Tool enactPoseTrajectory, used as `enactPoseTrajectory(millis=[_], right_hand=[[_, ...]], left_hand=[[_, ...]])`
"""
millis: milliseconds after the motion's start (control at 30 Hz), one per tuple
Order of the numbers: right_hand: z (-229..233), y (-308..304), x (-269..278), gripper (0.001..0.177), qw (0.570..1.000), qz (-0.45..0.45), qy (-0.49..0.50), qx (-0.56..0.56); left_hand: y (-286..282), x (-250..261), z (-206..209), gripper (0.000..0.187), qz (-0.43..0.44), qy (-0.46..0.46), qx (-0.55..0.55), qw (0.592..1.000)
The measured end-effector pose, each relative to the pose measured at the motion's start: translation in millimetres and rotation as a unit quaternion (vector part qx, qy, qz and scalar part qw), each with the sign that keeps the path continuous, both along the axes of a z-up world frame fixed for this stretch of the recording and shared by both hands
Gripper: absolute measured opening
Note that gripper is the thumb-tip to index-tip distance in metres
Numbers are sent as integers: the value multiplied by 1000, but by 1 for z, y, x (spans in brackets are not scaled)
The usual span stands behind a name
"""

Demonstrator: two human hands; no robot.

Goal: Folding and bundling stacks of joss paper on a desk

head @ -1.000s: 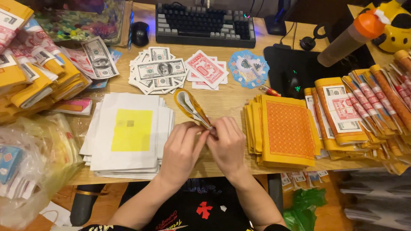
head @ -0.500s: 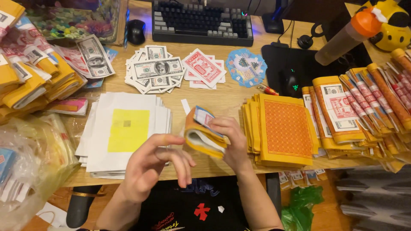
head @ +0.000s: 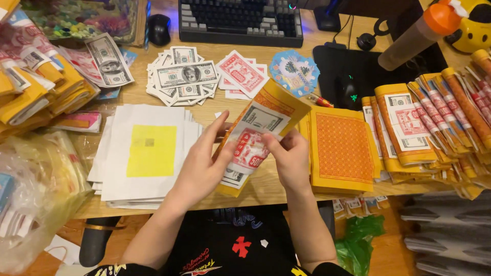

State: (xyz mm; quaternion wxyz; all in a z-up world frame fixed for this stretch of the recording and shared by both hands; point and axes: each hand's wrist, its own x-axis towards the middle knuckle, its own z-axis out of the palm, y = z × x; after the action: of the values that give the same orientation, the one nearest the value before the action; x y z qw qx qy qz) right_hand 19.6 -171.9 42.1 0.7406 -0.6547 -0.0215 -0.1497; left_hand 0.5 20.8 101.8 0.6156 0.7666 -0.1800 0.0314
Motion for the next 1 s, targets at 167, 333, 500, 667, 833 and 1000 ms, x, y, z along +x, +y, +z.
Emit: enactPoseTrajectory(millis=[167, 333, 500, 667, 833, 1000], right_hand=[[22, 16, -10, 13, 997, 23, -4, -70], [17, 7, -8, 9, 965, -3, -80, -249], [-1, -2, -11, 41, 969, 208, -35, -127], [12, 3, -23, 40, 949, 226, -31, -218], [45, -86, -16, 40, 956, 162, -7, -244], [111, -214, -8, 30, 914, -144, 115, -360]], left_hand=[[-7, 23, -23, 33, -26, 63, -41, 997], [-10, 28, -58, 25, 16, 21, -126, 992], [-7, 16, -74, 23, 139, -80, -88, 983], [-30, 16, -72, 40, 163, 22, -288, 943], [7, 20, -46, 40, 38, 9, -182, 983], [107, 40, -88, 37, 90, 64, -52, 992]])
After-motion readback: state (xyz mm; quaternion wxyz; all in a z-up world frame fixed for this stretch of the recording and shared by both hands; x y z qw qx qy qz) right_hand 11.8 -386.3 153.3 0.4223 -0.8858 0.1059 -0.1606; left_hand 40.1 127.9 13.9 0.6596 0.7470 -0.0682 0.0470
